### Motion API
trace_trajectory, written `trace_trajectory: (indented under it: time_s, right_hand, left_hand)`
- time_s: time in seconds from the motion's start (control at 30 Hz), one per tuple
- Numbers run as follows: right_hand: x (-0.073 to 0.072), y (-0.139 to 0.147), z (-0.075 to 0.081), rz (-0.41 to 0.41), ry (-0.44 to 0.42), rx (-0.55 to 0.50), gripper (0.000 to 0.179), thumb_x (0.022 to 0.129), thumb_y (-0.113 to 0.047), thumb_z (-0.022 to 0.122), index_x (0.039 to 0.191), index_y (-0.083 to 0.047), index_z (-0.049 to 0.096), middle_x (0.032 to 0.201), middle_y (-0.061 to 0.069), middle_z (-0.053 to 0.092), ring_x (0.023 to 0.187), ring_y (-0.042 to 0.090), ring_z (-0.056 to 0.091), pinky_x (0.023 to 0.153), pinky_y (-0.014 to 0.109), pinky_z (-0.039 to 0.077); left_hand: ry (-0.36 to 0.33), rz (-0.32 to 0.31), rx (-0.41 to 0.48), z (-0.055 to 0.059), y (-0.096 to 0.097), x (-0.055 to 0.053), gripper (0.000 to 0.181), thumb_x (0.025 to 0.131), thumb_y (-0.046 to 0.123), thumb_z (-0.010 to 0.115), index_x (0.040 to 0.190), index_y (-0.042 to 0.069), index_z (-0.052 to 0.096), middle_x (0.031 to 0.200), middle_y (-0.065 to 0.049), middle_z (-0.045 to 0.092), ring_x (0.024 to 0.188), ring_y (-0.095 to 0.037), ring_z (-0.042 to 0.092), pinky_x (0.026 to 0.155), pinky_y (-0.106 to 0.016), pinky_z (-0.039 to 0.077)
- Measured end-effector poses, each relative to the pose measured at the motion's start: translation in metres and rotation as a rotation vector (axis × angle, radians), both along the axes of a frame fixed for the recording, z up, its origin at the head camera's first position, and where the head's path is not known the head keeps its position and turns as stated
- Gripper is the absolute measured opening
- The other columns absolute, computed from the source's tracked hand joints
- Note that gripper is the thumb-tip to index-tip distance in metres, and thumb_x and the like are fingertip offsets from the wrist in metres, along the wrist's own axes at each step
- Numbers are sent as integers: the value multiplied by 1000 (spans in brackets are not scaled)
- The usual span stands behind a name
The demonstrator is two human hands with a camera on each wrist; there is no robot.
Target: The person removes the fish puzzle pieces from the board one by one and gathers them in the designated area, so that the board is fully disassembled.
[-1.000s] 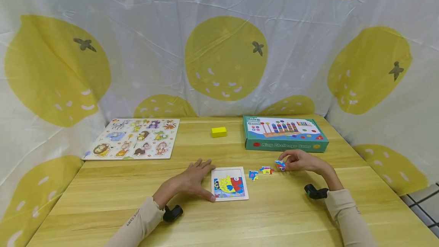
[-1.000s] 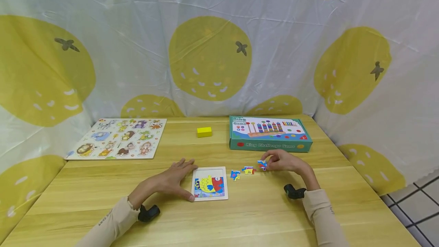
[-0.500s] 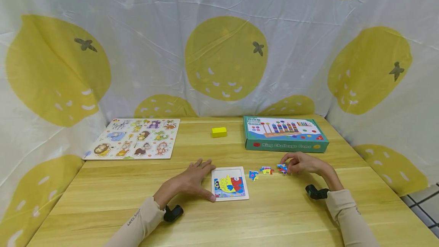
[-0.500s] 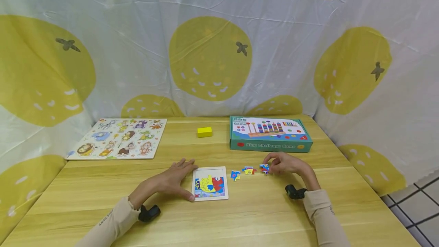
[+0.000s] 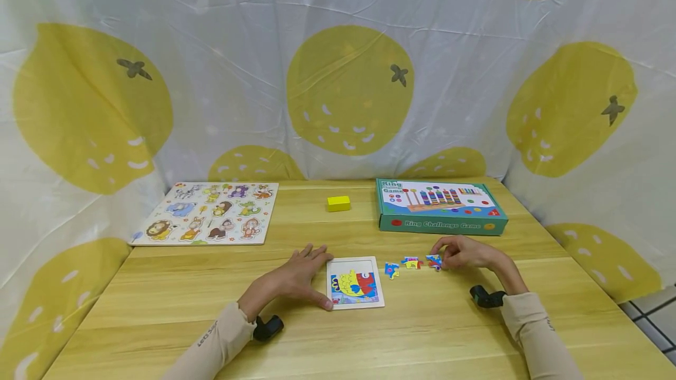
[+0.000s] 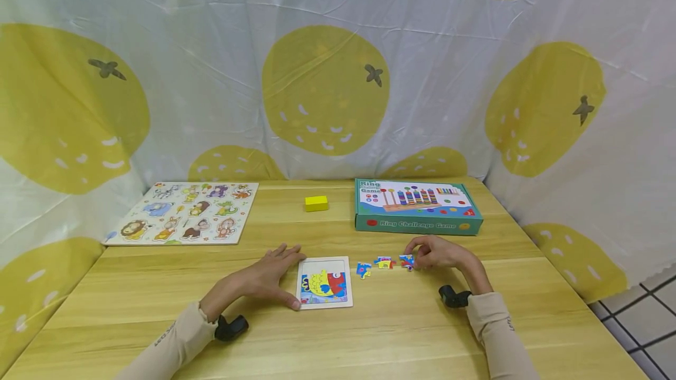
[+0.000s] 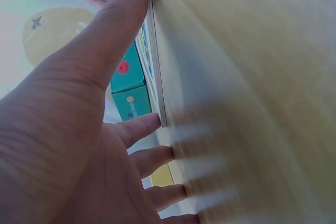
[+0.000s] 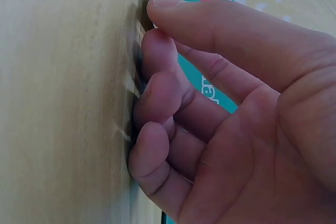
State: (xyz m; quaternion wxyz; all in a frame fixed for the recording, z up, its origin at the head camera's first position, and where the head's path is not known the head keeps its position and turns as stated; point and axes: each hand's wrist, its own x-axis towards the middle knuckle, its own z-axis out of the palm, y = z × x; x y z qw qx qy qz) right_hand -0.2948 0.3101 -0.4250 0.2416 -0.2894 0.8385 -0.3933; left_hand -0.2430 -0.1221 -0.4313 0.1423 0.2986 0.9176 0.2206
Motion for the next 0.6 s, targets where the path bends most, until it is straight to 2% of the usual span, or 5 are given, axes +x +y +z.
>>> trace_trajectory:
  time_s: [0.3,0.47,0.6]
  right_hand:
    - [0,-1,-1,-7,3,5,31,89,-4,62,117,8,55,73,0,56,59,7,45,52,19,36]
    - [1,-5,1,-55,49,24,29,90,-4,60,117,6,56,74,3,53,60,10,45,52,21,37]
    - [1,-13,4,-119,120,12,28,92,-6,58,118,5,56,83,10,57,65,16,51,55,24,44]
  left_hand:
    - [-7,2,10,-1,0,-1,99,69,56,79,145,9,37,156,-19,21,143,-47,10,113,-64,9]
    - [-13,-4,8,0,-1,-1,100,70,56,79,146,8,36,156,-19,21,143,-46,10,113,-63,8]
    - [-30,-12,10,1,-3,-1,99,72,54,79,146,6,35,157,-19,21,143,-46,9,113,-63,8]
